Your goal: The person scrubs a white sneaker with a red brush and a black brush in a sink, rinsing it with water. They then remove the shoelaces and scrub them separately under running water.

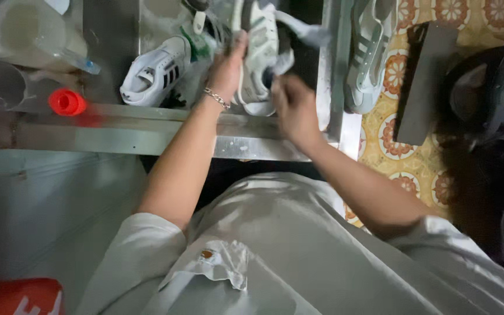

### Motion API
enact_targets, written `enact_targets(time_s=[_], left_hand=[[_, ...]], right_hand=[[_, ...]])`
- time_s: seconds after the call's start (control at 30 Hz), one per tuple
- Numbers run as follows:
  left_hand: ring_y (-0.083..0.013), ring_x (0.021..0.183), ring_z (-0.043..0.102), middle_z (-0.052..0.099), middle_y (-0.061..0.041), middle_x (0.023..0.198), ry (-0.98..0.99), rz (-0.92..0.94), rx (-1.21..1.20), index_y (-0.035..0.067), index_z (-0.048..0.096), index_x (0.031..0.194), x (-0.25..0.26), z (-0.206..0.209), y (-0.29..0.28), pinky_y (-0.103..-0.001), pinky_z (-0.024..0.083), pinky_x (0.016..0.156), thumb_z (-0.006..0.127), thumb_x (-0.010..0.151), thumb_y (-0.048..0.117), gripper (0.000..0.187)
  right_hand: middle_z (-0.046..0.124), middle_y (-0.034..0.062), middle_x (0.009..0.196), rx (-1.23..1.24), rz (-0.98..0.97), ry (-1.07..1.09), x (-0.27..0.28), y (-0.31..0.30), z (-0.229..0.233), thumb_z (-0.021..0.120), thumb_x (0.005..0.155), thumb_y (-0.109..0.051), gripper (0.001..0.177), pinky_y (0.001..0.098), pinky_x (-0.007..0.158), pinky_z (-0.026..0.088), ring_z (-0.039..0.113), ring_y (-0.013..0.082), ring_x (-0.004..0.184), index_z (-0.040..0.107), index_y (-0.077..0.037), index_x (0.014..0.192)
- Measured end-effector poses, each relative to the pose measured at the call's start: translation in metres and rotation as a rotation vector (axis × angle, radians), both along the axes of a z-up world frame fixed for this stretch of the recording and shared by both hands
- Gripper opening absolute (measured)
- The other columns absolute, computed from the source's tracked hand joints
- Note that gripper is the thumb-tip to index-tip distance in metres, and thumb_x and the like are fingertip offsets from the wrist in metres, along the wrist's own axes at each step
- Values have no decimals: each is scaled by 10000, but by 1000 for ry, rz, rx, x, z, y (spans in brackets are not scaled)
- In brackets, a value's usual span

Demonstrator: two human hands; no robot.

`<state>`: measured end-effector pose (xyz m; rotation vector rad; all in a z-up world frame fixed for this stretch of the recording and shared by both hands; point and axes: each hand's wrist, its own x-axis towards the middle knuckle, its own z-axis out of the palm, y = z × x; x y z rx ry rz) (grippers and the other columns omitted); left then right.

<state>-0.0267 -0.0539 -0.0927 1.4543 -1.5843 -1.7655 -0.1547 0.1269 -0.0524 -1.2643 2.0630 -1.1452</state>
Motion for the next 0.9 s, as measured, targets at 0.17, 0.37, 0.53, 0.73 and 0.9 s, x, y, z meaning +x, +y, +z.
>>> enact_targets(time_s=[0.17,0.37,0.53,0.73,0.9], left_hand=[[-298,809,616,587,-81,763,-197,3,65,199,679,844,-9,-2,-1,-475,420,787,400,905,1019,868],[-209,1144,913,961,8,1251,54,105,169,313,892,1430,6,2,-16,-379,673,934,453,839,986,998],[-365,1560,765,905,-34,1575,-141,-70,13,365,856,1530,7,21,1,-456,501,1262,354,823,1039,1098],[-147,696,419,370,64,695,89,97,8,258,445,784,10,2,-8,-403,275,725,558,965,981,753],[-263,1383,794,894,17,1439,-153,-62,86,329,892,1454,8,28,6,-424,546,1121,381,795,1042,1098]], right_hand=[[939,123,1280,-17,54,67,-46,-33,-13,709,1265,-242,291,407,940,645,852,208,1114,875,-91,1449],[761,71,1048,-46,63,-23,3,-2,-9,688,1285,-240,221,436,784,522,670,180,891,812,-90,1180],[853,304,1223,58,-176,415,-59,-50,-25,877,1169,-252,336,643,1015,625,803,551,1135,815,29,1344],[898,20,1095,25,81,1,-8,9,-11,776,1255,-262,338,333,724,510,570,100,816,870,-91,1531],[930,214,1108,-40,-7,261,-34,-27,0,704,1235,-196,222,603,719,580,832,502,912,806,-151,1427]])
